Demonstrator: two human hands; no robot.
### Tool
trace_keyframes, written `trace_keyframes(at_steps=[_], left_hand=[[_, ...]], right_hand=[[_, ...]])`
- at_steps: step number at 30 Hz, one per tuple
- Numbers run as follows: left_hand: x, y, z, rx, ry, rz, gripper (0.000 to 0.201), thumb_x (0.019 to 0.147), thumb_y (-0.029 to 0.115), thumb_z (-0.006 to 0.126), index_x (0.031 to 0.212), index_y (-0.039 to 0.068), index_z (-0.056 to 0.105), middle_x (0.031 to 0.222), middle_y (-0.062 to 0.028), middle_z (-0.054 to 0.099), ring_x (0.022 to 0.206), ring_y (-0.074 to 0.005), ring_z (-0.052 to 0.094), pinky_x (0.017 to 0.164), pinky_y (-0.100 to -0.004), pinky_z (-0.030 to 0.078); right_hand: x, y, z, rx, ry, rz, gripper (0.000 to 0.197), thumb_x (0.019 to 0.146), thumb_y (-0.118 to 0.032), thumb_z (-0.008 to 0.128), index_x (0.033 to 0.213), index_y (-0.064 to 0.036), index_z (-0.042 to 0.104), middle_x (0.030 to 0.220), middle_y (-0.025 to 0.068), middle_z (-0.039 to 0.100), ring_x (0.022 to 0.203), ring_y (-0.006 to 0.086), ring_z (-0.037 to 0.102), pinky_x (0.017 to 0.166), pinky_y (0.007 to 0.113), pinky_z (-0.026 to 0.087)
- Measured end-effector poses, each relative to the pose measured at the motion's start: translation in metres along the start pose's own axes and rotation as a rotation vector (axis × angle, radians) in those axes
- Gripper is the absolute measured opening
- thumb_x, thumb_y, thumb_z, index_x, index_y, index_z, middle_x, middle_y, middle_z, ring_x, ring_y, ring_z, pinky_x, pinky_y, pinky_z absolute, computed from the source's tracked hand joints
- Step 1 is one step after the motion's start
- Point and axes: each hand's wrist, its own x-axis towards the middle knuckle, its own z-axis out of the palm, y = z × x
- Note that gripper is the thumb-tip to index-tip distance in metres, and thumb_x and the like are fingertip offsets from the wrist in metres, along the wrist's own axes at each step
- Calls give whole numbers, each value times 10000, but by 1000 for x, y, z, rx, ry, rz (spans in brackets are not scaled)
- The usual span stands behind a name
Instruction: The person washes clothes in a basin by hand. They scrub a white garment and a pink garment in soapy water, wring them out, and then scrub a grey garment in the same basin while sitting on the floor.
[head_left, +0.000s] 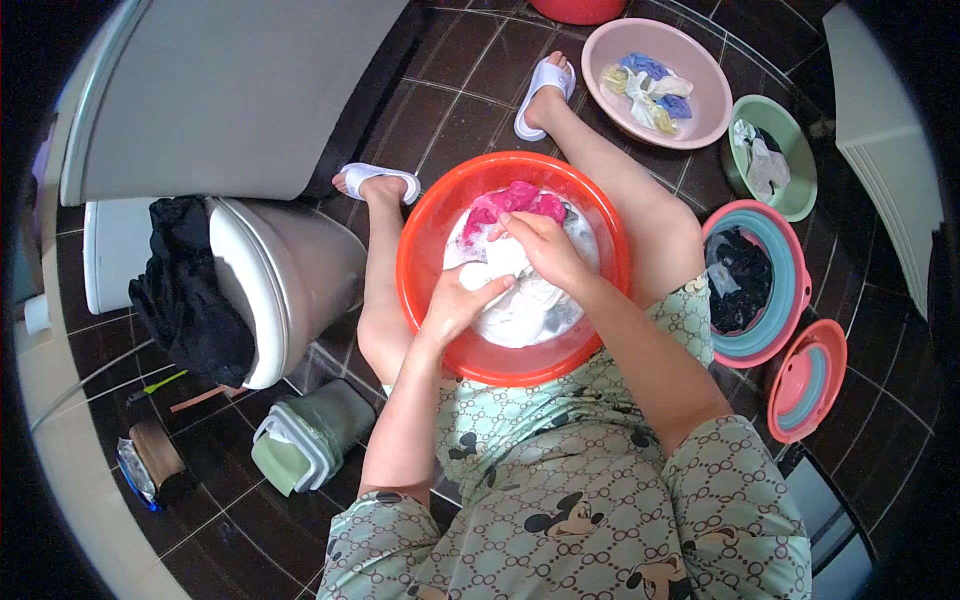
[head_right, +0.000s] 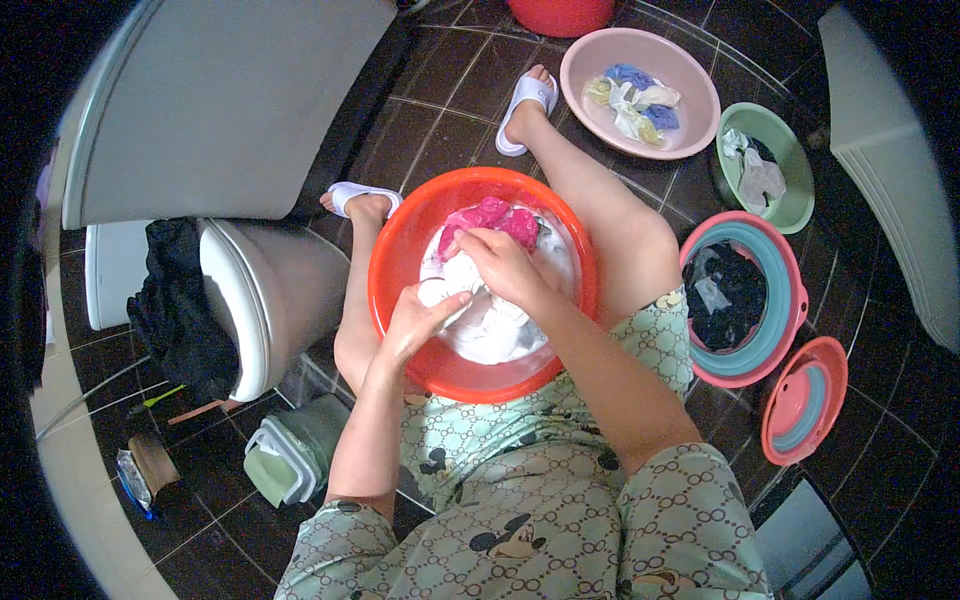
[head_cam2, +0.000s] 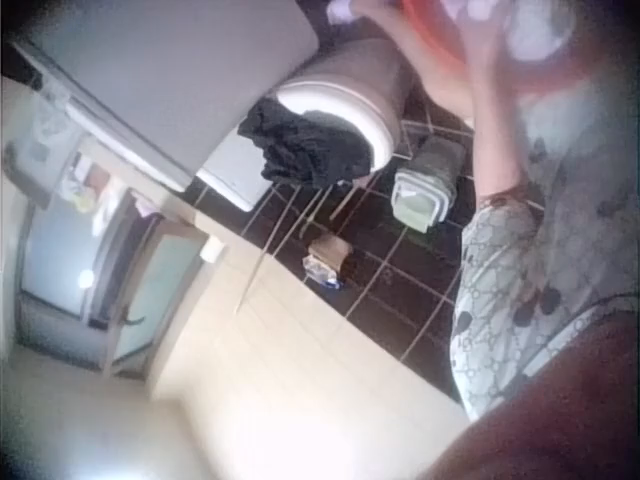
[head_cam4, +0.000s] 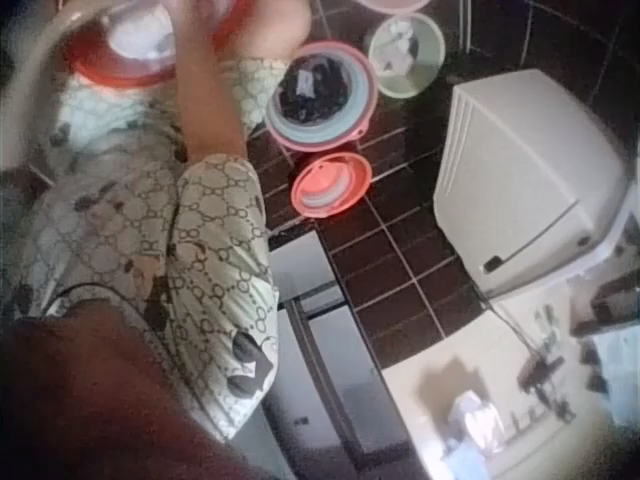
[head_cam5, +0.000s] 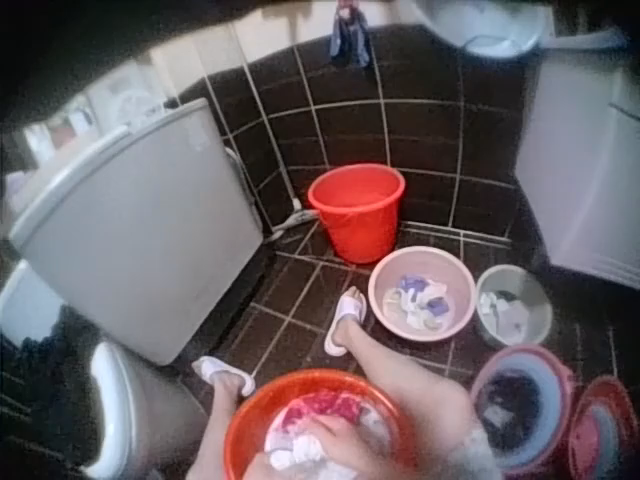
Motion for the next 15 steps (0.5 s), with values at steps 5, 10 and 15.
trace_keyframes(at_steps=[5, 10, 15], left_hand=[[-18, 30, -26, -227, 74, 67, 270, 791, 155, 569, 988, -26, 601, 892, -49, 608, 849, -121, 559, 749, -248, 435], [-29, 50, -37, -467, 74, 84, 349, 757, 213, 551, 1027, -5, 578, 947, -90, 620, 891, -180, 589, 805, -291, 457], [-27, 39, -39, -873, 283, -35, 443, 813, 267, 545, 1175, 15, 508, 1093, -105, 609, 1021, -232, 591, 896, -373, 477]], right_hand=[[-27, -17, -3, 197, -262, -136, 316, 834, -126, 553, 1137, -58, 609, 947, 13, 591, 832, 100, 531, 764, 251, 437], [-19, -5, -14, -682, -323, -250, 540, 743, -336, 752, 1160, -44, 572, 920, 86, 581, 1040, 209, 461, 855, 348, 410], [-11, 36, -28, -158, -365, -183, 389, 822, -212, 678, 1136, -32, 538, 947, 52, 585, 1023, 167, 488, 867, 302, 411]])
